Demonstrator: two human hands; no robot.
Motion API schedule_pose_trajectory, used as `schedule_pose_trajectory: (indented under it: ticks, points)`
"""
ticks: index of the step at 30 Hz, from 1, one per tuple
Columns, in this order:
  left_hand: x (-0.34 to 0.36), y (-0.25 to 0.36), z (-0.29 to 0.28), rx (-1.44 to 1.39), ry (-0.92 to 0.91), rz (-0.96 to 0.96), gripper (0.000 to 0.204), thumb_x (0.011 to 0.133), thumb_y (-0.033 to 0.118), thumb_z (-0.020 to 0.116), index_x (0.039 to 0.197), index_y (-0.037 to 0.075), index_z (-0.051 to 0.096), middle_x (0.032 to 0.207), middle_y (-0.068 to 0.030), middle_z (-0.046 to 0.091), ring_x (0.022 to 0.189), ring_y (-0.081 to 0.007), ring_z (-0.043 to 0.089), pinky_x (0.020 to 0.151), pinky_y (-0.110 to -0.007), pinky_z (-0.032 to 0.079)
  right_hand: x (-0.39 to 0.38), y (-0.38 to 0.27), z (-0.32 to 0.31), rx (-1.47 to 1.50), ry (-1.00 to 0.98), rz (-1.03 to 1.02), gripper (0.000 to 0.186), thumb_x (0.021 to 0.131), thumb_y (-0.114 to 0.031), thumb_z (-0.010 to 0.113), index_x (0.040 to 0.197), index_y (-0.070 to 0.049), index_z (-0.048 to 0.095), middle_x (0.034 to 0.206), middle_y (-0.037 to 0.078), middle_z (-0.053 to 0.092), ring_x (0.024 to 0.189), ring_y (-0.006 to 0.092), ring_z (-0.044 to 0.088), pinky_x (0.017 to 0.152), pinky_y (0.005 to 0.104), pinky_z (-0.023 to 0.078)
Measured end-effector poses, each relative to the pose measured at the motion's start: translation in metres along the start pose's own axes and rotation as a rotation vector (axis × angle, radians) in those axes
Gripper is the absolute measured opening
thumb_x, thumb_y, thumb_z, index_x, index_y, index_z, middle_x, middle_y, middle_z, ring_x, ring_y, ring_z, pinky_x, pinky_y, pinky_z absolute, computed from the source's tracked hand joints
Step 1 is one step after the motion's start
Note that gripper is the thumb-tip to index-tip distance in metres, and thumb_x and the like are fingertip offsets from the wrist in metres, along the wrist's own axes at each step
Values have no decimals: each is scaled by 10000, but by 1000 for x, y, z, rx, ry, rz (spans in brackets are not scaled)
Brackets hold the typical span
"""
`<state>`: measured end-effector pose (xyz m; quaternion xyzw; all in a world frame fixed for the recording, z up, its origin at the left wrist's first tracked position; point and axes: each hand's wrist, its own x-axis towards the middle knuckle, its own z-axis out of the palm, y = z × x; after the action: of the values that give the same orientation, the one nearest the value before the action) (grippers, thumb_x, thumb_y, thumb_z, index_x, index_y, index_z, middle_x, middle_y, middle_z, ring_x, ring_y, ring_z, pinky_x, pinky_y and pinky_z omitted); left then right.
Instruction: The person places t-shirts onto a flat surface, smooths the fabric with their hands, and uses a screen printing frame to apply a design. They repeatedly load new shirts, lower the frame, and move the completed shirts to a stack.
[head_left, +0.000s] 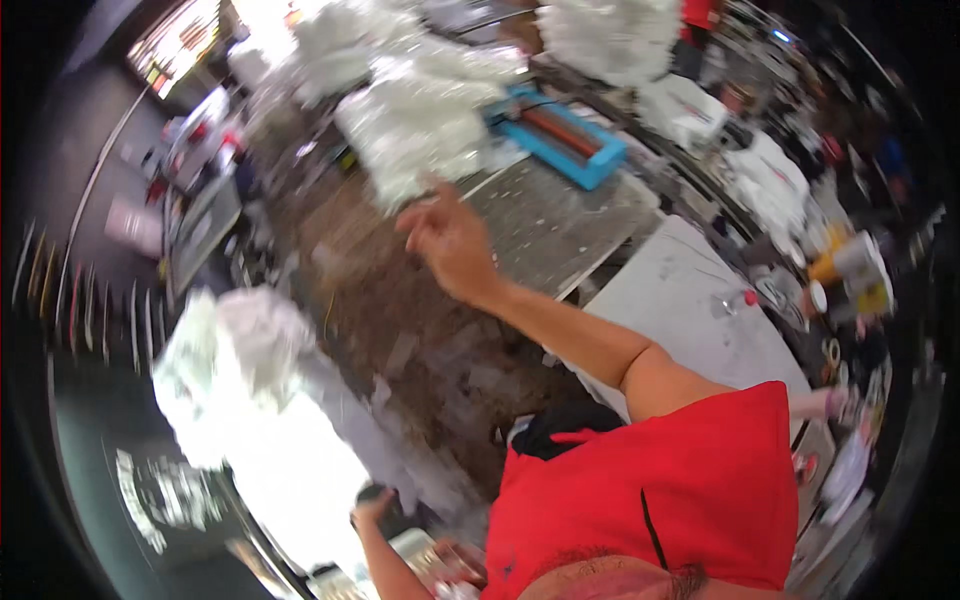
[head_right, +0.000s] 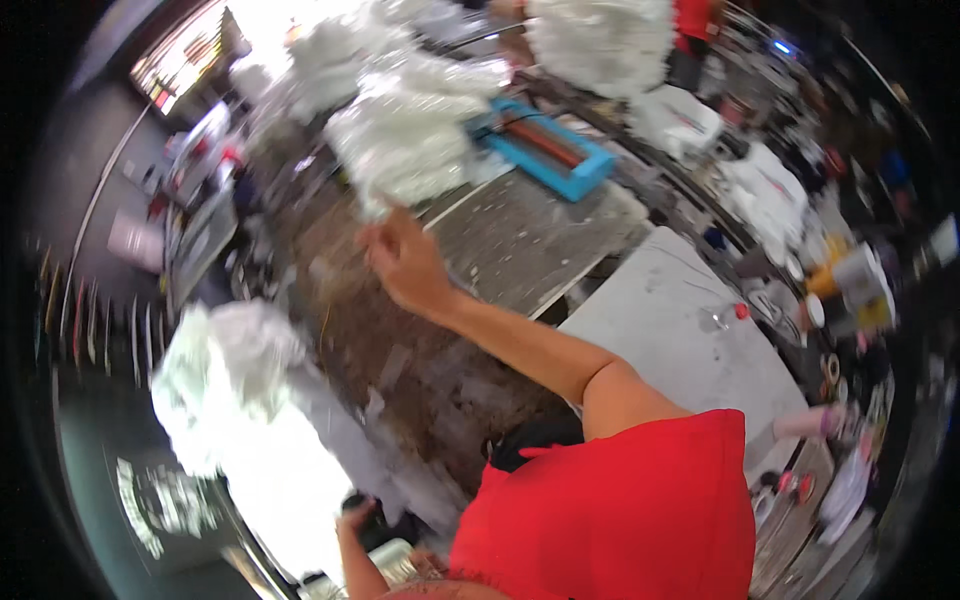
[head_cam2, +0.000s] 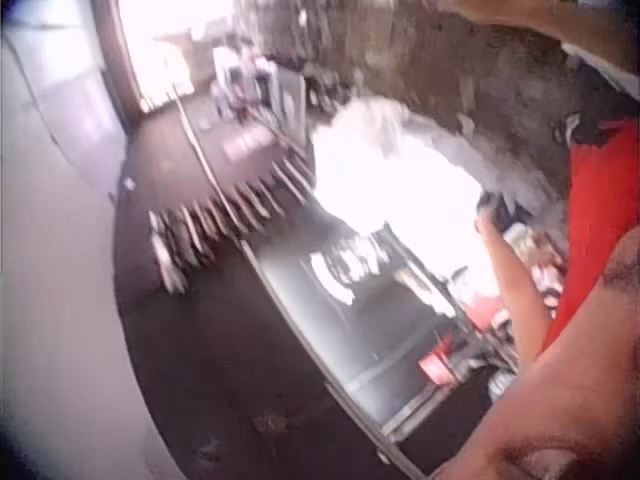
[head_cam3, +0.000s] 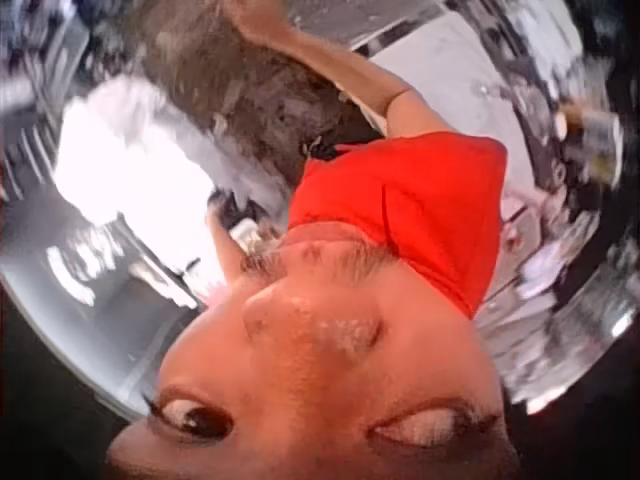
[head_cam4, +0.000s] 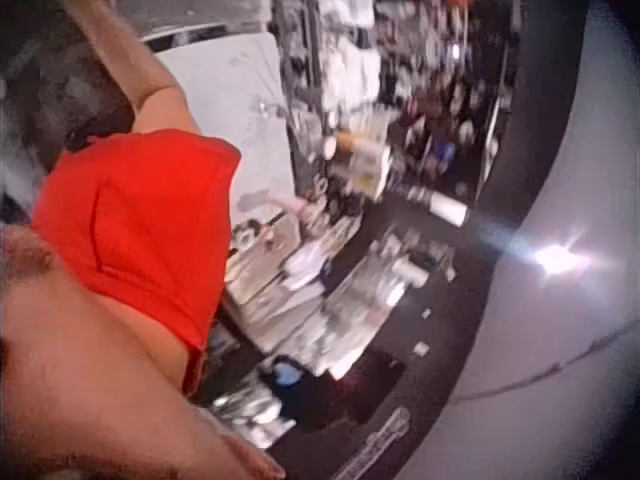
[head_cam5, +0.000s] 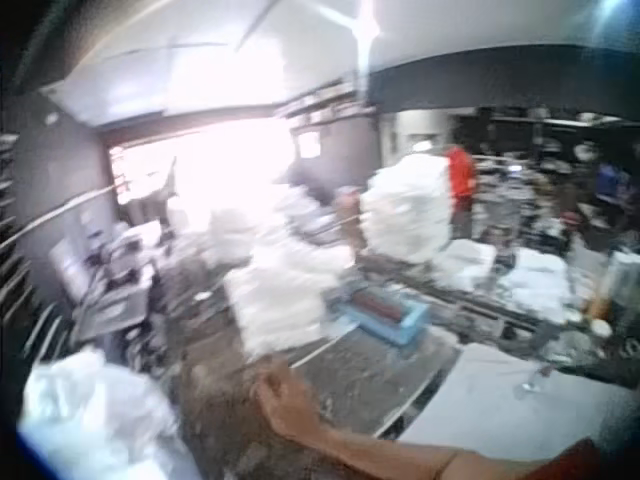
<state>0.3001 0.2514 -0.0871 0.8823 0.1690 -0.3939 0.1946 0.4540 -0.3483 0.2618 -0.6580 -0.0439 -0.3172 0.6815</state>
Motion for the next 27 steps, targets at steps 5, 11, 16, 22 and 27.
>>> schedule_pose_trajectory:
  ticks: [5, 11, 16, 22, 27]
  points:
    - [-26, 164, 35, 191, 10, -478, 1671, 498, 769, 858, 1535, -88, -133, 1600, -346, 125, 1470, -438, 297, 1177, -413, 362, 125, -117, -205, -158, 452, -544, 634, 931, -46, 605, 1511, -34, 349, 958, 139, 719, 795, 169, 654, 788, 325, 539]
    - [-7, 109, 48, 202, 428, -348, 1289, 676, 536, 857, 1512, -109, 118, 1425, -453, 307, 1270, -508, 510, 1080, -460, 457, 162, -173, -229, -147, 545, -763, 707, 838, 21, 569, 1520, -21, 386, 1354, 121, 605, 1007, 181, 669, 775, 293, 581]
    - [-1, 97, 38, 130, 481, -127, 741, 779, 294, 742, 1354, -75, 453, 1230, -394, 525, 1049, -532, 620, 979, -476, 511, 143, -77, -188, -59, 185, -66, 265, 909, -162, 644, 1105, 11, 686, 872, 102, 716, 759, 147, 652, 737, 293, 524]
    - [-41, 100, 10, -452, -26, -202, 428, 832, 226, 687, 1181, -6, 597, 1056, -183, 672, 925, -402, 683, 861, -521, 554, 31, 86, -53, -10, -429, 366, 106, 905, -87, 631, 976, -29, 684, 807, 51, 693, 702, 134, 645, 638, 323, 528]
    - [-139, 216, -30, -886, -189, 115, 394, 835, 111, 660, 1224, 66, 609, 1112, -85, 677, 1026, -239, 659, 826, -388, 548, -127, 117, 9, -62, -1563, 827, 734, 944, -408, 687, 1523, -72, 385, 965, 95, 722, 862, 215, 669, 746, 380, 548]
